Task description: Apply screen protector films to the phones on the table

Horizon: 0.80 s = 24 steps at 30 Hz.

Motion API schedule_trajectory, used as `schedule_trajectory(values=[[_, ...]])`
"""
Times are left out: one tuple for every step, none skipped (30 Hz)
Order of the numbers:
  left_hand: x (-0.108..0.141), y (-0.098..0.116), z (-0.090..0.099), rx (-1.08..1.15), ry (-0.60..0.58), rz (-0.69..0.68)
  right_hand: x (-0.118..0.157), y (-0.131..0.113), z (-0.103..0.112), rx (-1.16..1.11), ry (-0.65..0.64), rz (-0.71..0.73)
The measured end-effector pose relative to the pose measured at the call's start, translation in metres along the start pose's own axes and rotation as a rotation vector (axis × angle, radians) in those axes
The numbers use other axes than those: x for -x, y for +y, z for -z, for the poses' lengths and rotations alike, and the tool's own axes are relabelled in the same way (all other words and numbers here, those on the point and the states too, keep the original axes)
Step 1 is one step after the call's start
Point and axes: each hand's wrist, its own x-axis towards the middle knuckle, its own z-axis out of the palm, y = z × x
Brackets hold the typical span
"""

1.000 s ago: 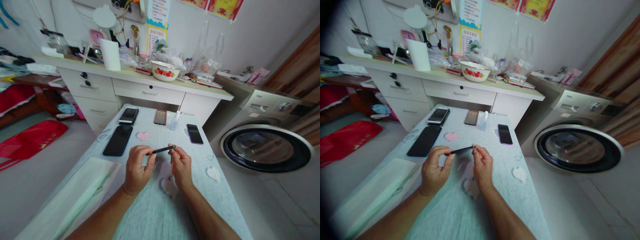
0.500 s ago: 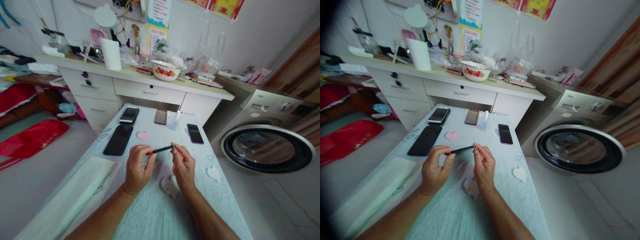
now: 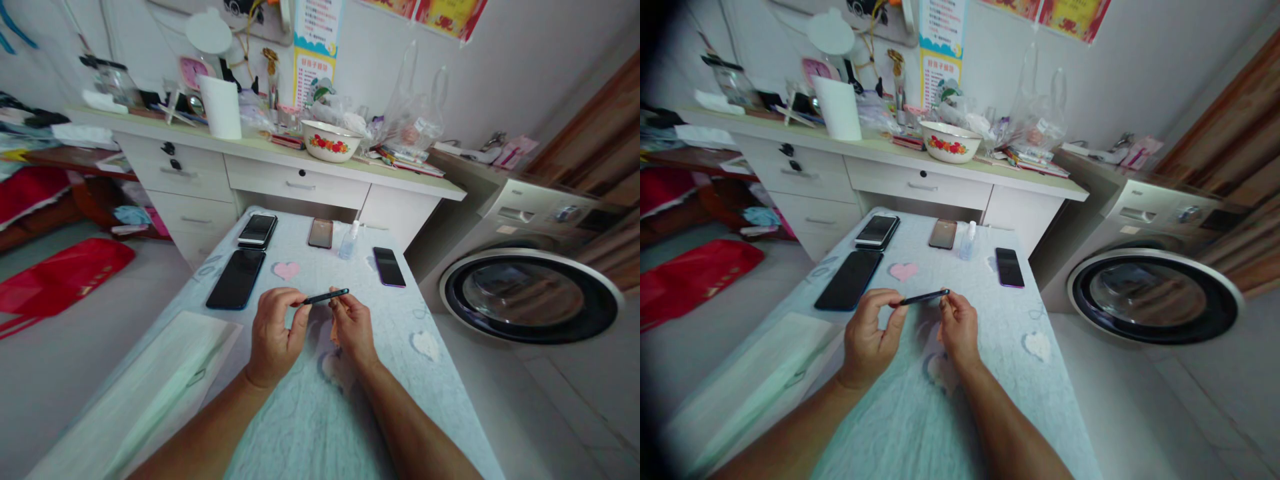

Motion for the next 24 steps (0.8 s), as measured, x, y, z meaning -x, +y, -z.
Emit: schedule_trajectory(values=[[0.0, 0.0, 0.0, -0.004, 0.001, 0.0, 0.0, 0.0, 0.0, -0.025, -0.016, -0.025], [0.0, 0.0, 0.0, -0.009, 0.003, 0.001, 0.0, -0.001, -0.001, -0.047, -0.028, -0.045], [0.0, 0.0, 0.0, -0.015, 0.004, 0.003, 0.0, -0.001, -0.001, -0.058, -0.034, -0.056], [0.0, 0.0, 0.0, -0.02, 0.005, 0.005, 0.001, -0.002, -0.001, -0.059, -0.033, -0.053], [-0.001, -0.001, 0.001, -0.025, 0.008, 0.008, 0.001, -0.004, -0.001, -0.054, -0.027, -0.042], [-0.001, 0.0, 0.001, -0.03, 0.011, 0.009, 0.002, -0.005, 0.0, -0.044, -0.019, -0.026], [-0.002, 0.0, 0.001, -0.033, 0.014, 0.009, 0.003, -0.007, 0.0, -0.03, -0.008, -0.004], [-0.002, 0.0, 0.001, -0.034, 0.018, 0.009, 0.005, -0.009, 0.001, -0.017, 0.005, 0.026], [-0.003, 0.0, 0.001, -0.034, 0.021, 0.006, 0.006, -0.012, 0.001, -0.009, 0.015, 0.056], [-0.003, 0.0, 0.002, -0.035, 0.023, 0.007, 0.007, -0.014, 0.002, -0.008, 0.021, 0.086], [-0.003, -0.001, 0.002, -0.034, 0.024, 0.009, 0.009, -0.016, 0.003, -0.013, 0.022, 0.113], [-0.004, -0.001, 0.002, -0.033, 0.024, 0.012, 0.01, -0.017, 0.003, -0.019, 0.018, 0.137], [-0.004, -0.001, 0.002, -0.033, 0.026, 0.016, 0.011, -0.018, 0.004, -0.023, 0.011, 0.159], [-0.003, -0.001, 0.002, -0.033, 0.027, 0.021, 0.011, -0.019, 0.004, -0.024, 0.004, 0.178], [-0.003, -0.001, 0.002, -0.033, 0.028, 0.024, 0.011, -0.019, 0.004, -0.02, -0.002, 0.192], [-0.003, -0.002, 0.001, -0.032, 0.03, 0.026, 0.01, -0.018, 0.004, -0.011, -0.009, 0.195], [-0.002, -0.002, 0.001, -0.031, 0.03, 0.026, 0.009, -0.016, 0.004, 0.002, -0.015, 0.188], [-0.002, -0.002, 0.001, -0.029, 0.028, 0.027, 0.008, -0.014, 0.004, 0.013, -0.018, 0.175], [-0.002, -0.002, 0.001, -0.027, 0.026, 0.028, 0.006, -0.011, 0.004, 0.025, -0.023, 0.155], [-0.001, -0.003, 0.001, -0.023, 0.022, 0.027, 0.005, -0.007, 0.004, 0.034, -0.024, 0.138], [-0.001, -0.003, 0.001, -0.021, 0.018, 0.028, 0.003, -0.003, 0.004, 0.04, -0.031, 0.126], [-0.001, -0.003, 0.001, -0.019, 0.015, 0.027, 0.002, 0.0, 0.004, 0.048, -0.038, 0.114], [-0.001, -0.002, 0.001, -0.019, 0.013, 0.026, 0.0, 0.003, 0.004, 0.054, -0.038, 0.107], [-0.001, -0.002, 0.001, -0.02, 0.011, 0.024, -0.001, 0.005, 0.004, 0.061, -0.042, 0.098]])
